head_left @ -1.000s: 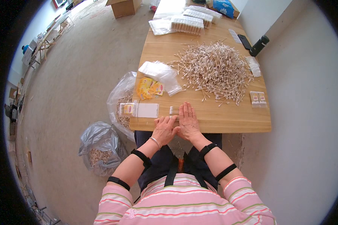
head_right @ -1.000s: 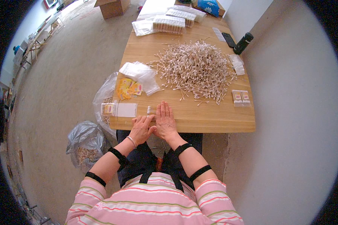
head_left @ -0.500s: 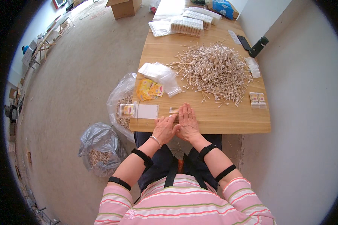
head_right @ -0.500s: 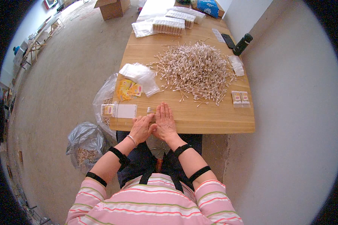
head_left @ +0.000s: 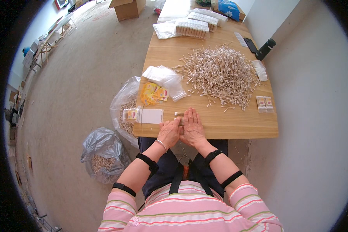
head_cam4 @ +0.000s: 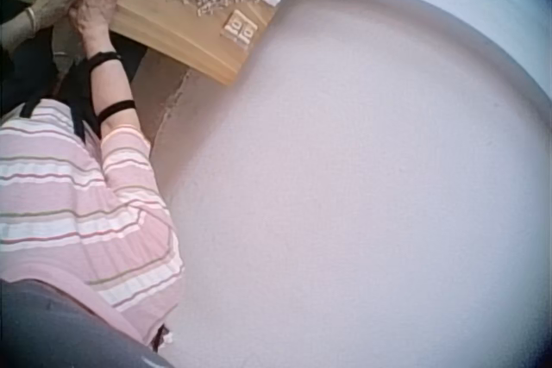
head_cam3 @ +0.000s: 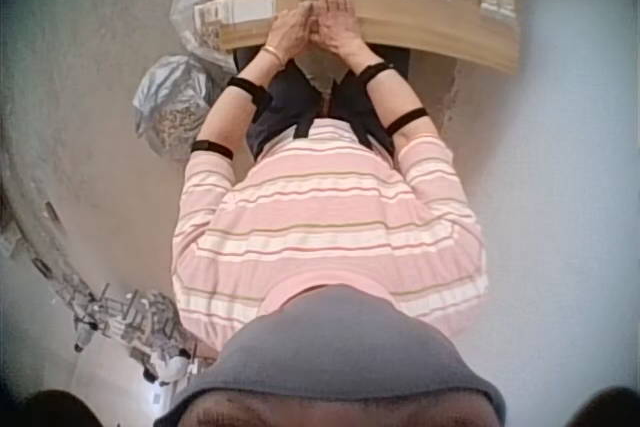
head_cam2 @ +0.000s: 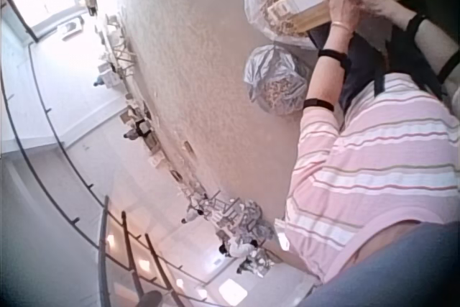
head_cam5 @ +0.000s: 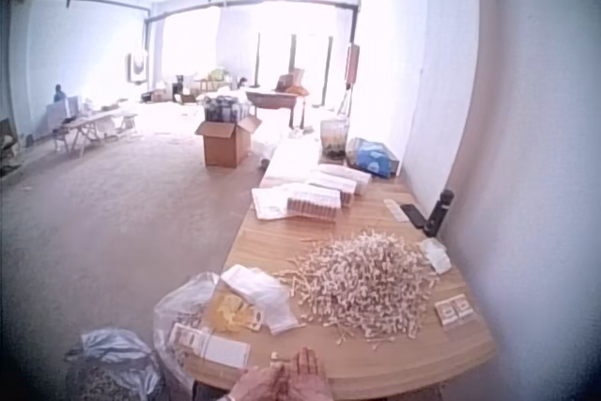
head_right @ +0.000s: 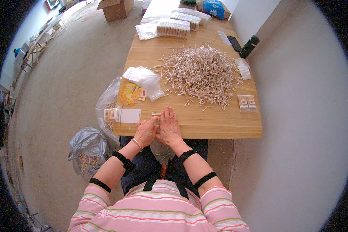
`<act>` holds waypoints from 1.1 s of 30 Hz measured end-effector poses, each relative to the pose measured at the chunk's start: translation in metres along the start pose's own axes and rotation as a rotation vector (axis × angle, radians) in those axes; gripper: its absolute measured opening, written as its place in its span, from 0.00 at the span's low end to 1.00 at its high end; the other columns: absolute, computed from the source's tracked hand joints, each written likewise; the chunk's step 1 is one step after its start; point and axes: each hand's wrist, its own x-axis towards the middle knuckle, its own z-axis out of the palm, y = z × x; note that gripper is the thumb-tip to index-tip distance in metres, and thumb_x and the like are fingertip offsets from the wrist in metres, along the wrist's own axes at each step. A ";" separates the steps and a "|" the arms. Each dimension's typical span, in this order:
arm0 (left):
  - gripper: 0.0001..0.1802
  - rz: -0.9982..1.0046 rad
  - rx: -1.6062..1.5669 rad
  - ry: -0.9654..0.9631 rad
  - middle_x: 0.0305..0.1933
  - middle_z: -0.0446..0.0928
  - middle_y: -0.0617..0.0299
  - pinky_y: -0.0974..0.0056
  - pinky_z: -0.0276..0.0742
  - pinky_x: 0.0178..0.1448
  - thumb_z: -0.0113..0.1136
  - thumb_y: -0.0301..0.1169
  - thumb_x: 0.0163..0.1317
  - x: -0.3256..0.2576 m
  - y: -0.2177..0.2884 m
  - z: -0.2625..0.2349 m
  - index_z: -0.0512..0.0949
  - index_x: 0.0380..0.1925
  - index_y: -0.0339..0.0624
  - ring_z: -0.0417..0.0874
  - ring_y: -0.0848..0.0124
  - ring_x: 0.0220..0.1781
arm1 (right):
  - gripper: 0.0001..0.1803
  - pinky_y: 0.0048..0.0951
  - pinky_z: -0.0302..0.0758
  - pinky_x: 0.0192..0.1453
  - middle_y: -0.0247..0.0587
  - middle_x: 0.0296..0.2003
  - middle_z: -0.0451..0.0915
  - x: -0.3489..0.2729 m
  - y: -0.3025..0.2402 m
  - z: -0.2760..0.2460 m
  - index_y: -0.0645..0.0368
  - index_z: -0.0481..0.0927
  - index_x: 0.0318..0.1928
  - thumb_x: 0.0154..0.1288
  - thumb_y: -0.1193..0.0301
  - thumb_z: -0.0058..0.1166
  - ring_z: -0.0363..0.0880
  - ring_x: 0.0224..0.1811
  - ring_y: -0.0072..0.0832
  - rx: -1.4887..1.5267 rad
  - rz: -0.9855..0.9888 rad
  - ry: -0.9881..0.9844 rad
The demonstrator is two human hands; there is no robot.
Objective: Counting and grouping cotton swabs then placing them into a small plastic bag.
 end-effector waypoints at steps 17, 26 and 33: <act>0.30 -0.123 0.044 -0.064 0.30 0.81 0.48 0.48 0.66 0.44 0.56 0.32 0.57 0.016 -0.004 0.003 0.60 0.60 0.45 0.82 0.52 0.38 | 0.55 0.46 0.37 0.76 0.62 0.69 0.43 -0.001 -0.004 -0.008 0.74 0.46 0.67 0.53 0.45 0.54 0.36 0.75 0.51 0.041 0.001 -0.121; 0.20 -0.154 -0.389 0.236 0.49 0.76 0.45 0.53 0.67 0.56 0.53 0.29 0.61 0.016 -0.003 0.003 0.69 0.54 0.38 0.76 0.55 0.53 | 0.52 0.46 0.33 0.76 0.63 0.70 0.42 -0.004 -0.011 -0.003 0.74 0.46 0.68 0.59 0.45 0.47 0.35 0.75 0.51 -0.003 0.047 -0.118; 0.22 -0.173 -0.853 0.462 0.63 0.68 0.53 0.64 0.54 0.71 0.43 0.32 0.71 0.027 -0.023 0.026 0.66 0.61 0.33 0.65 0.64 0.66 | 0.46 0.46 0.32 0.76 0.61 0.70 0.42 0.010 -0.036 0.007 0.74 0.45 0.68 0.65 0.47 0.39 0.34 0.75 0.49 -0.076 0.112 -0.191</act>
